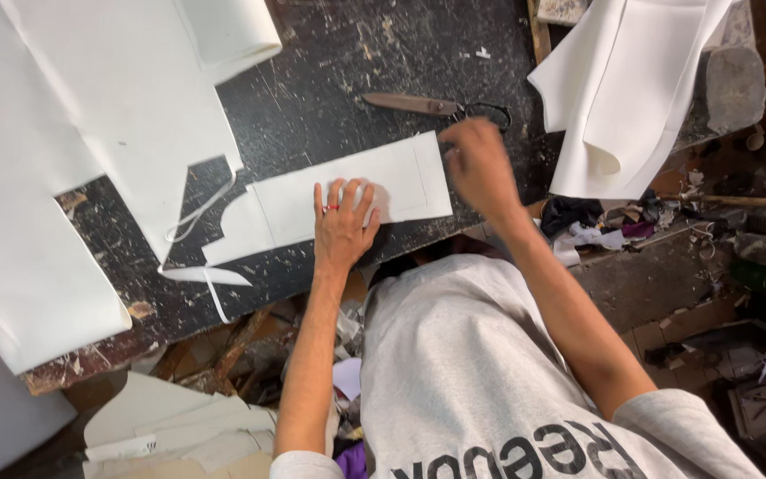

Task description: The person uses shears to cut a large white fabric sheet along pre-drawn lines on a dark worktable. They reposition the fabric and shears multiple times to follow the pattern and separate cut pieces.

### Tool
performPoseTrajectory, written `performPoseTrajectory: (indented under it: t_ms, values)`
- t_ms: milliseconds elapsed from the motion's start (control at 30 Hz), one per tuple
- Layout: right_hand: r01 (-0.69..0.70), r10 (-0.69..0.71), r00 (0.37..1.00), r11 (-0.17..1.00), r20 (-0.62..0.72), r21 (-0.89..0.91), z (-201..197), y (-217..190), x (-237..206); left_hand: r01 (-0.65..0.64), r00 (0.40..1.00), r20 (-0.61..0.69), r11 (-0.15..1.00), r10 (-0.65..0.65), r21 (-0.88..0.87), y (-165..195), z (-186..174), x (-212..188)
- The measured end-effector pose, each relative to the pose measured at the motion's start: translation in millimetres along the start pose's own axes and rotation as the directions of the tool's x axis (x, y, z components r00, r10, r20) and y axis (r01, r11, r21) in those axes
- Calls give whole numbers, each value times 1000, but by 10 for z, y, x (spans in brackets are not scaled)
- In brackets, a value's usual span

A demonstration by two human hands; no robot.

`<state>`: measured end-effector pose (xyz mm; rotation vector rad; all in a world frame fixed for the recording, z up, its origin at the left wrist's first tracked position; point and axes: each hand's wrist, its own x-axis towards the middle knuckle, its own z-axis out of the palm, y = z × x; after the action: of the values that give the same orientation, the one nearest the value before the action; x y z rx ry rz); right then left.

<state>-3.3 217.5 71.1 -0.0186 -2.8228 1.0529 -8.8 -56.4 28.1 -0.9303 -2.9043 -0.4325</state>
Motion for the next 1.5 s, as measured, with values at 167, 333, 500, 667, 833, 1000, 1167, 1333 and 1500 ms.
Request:
performPoseTrajectory:
  t_ms: [167,333,500,667,833,1000,1167,1333,1500]
  values:
    - [-10,11,1000,985,6,-169,-288,384,-27,-6,998,70,999,4,34,141,-110,72]
    - [-2,44,992,942,119,-334,-194,457,49,-37,981,192,990,10,136,272,-113,109]
    - [-276,373,856,916,359,-292,-198,300,-70,-124,976,202,969,81,215,251,-72,106]
    - [-462,324,856,829,403,315,-308,56,-1148,-203,975,146,943,169,264,159,-13,39]
    - [-743,526,628,625,573,240,-166,-114,-2381,-251,964,156,935,217,250,42,87,1]
    - [-877,589,466,404,660,259,33,-260,-2716,-249,965,148,938,219,241,-15,88,6]
    - [-862,573,493,217,655,458,208,-438,-2395,-254,954,230,928,194,274,31,1,29]
    - [-853,637,504,264,583,450,476,-529,-2098,-266,947,270,893,173,363,81,-46,27]
    - [-800,608,586,331,535,500,638,-471,-2047,-249,958,227,897,174,366,60,-22,-18]
